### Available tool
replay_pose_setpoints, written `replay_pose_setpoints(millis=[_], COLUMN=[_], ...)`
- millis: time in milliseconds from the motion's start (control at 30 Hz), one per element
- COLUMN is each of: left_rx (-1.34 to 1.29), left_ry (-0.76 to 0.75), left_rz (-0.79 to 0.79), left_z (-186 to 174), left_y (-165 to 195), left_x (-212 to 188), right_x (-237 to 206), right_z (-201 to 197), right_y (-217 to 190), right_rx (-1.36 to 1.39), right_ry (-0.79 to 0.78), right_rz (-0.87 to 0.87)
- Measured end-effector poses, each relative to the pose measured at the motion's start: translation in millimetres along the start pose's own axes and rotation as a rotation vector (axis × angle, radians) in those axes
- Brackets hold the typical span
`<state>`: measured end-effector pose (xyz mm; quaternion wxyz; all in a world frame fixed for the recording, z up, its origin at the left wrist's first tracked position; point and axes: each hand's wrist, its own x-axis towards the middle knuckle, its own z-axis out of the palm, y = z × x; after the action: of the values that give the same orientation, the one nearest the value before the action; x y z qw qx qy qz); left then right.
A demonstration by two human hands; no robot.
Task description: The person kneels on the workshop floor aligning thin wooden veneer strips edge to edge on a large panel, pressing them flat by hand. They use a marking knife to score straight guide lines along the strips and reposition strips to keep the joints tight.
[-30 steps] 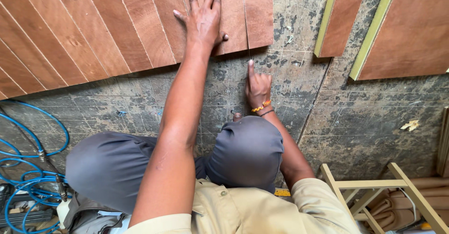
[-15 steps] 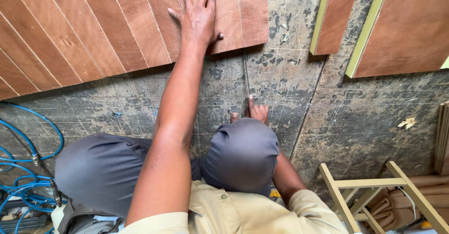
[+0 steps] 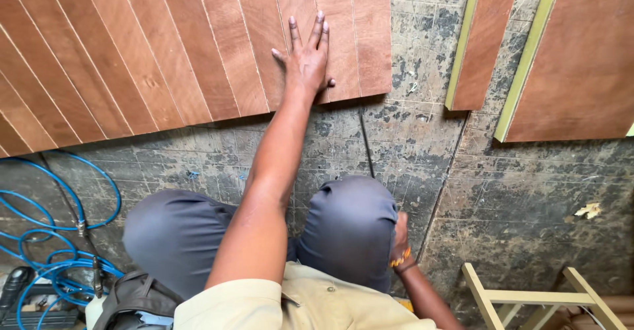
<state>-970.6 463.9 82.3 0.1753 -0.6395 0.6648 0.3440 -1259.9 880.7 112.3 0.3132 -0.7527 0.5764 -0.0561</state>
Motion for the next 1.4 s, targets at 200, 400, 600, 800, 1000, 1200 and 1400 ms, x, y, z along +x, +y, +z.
replay_pose_setpoints(millis=[200,400,600,800,1000,1200,1400], left_rx=[-0.025,-0.028,-0.055,-0.046,-0.042,-0.044,-0.009], left_ry=[0.024,0.073,0.013,0.017,-0.008,0.023,0.085], left_rz=[-0.010,0.005,-0.007,-0.001,-0.016,-0.008,0.010], left_z=[7,11,5,0,-3,1,20], left_y=[-3,-6,-5,-4,-1,0,-6], left_x=[4,7,8,9,6,6,15], right_x=[270,456,495,518,539,484,412], right_z=[-3,-14,-13,-12,-7,-8,1], right_y=[32,27,27,31,40,33,22], right_rx=[-0.197,-0.266,-0.249,-0.246,-0.284,-0.315,-0.225], right_ry=[0.330,0.641,0.613,0.555,0.522,0.410,0.439], right_rz=[-0.142,-0.257,-0.214,-0.230,-0.203,-0.158,-0.154])
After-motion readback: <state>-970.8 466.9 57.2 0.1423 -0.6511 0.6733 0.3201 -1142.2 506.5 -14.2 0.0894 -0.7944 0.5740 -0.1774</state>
